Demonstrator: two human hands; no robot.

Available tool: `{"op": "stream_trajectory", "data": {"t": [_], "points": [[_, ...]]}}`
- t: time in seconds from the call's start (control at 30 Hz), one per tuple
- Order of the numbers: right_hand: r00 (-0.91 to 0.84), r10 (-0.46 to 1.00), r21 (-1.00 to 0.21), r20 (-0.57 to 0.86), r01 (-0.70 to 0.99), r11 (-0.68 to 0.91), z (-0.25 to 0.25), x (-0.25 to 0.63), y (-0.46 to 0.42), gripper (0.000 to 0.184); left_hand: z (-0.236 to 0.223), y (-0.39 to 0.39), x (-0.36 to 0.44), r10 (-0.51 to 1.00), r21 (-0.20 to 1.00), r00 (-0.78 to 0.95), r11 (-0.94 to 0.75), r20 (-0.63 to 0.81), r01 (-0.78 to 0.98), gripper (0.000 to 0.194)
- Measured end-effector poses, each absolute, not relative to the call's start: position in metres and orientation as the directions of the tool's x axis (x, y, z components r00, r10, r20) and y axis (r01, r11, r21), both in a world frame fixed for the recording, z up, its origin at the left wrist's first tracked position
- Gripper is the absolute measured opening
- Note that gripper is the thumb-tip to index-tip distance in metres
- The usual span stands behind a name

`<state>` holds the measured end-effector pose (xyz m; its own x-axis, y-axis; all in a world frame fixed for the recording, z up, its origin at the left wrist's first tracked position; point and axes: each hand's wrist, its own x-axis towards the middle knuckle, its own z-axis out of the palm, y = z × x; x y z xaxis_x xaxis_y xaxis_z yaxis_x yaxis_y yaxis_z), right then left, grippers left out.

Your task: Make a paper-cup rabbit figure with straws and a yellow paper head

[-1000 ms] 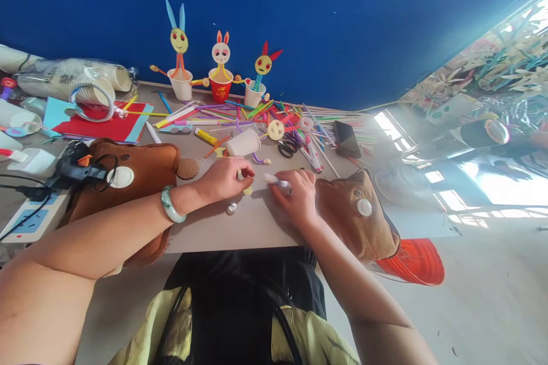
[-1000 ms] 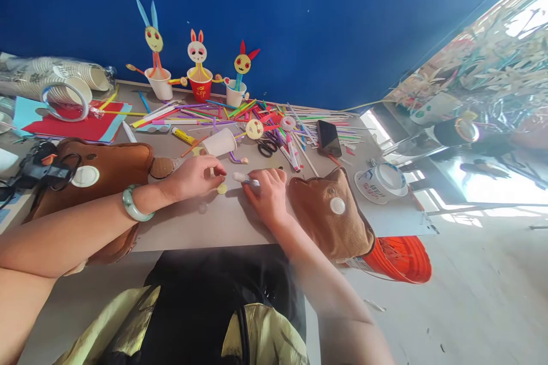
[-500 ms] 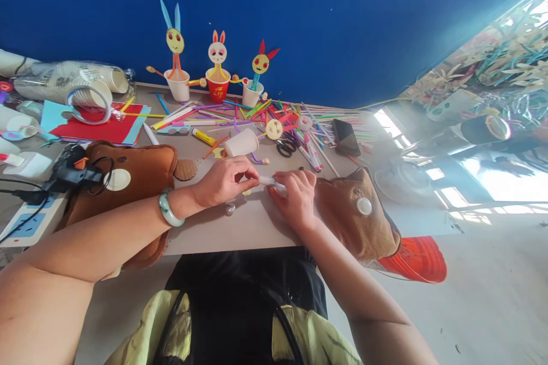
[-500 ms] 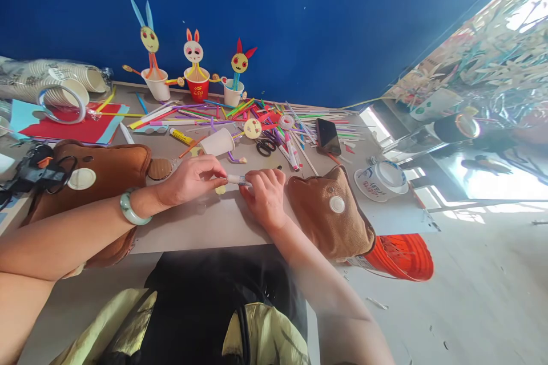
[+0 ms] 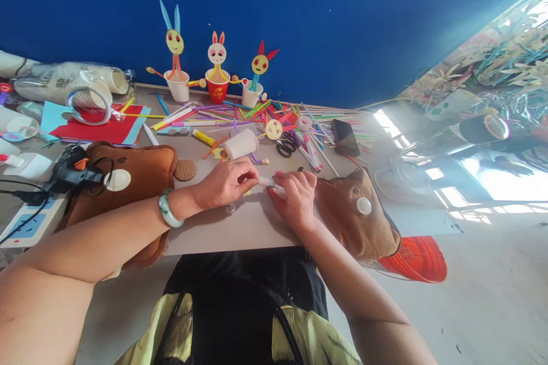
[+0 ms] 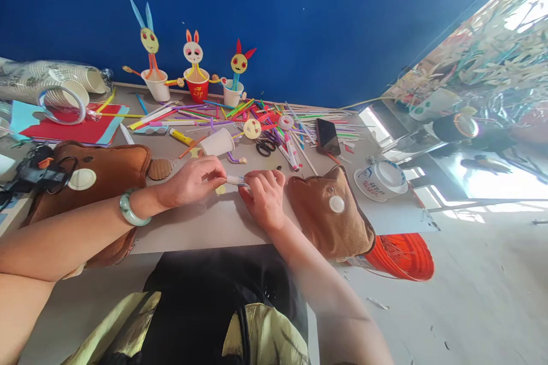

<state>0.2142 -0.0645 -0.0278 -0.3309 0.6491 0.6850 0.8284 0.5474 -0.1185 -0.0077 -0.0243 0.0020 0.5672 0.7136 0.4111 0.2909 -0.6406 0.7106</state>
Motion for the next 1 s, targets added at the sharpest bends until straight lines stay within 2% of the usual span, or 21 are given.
{"op": "stream_trajectory", "data": {"t": [0.27,0.53,0.73,1.0], "points": [[-0.316,0.674,-0.137,0.667,0.838,0.528,-0.0281,0.2151,-0.0646,0.009,0.0068,-0.0255,-0.0074,0.749,0.743,0.557,-0.591,0.36,0.314,0.021],[-0.322,0.642,-0.116,0.696,0.831,0.544,-0.0268,0.2155,-0.0652,0.008,0.0053,-0.0224,-0.0077,0.789,0.781,0.509,-0.541,0.343,0.312,0.014],[-0.31,0.668,-0.134,0.676,0.84,0.526,-0.0274,0.2166,-0.0657,0.01,0.0082,-0.0214,-0.0079,0.832,0.824,0.48,-0.463,0.278,0.326,0.018],[-0.305,0.661,-0.123,0.685,0.847,0.518,-0.0281,0.2164,-0.0645,0.01,0.0092,-0.0243,-0.0078,0.776,0.792,0.521,-0.546,0.355,0.274,0.016]]}}
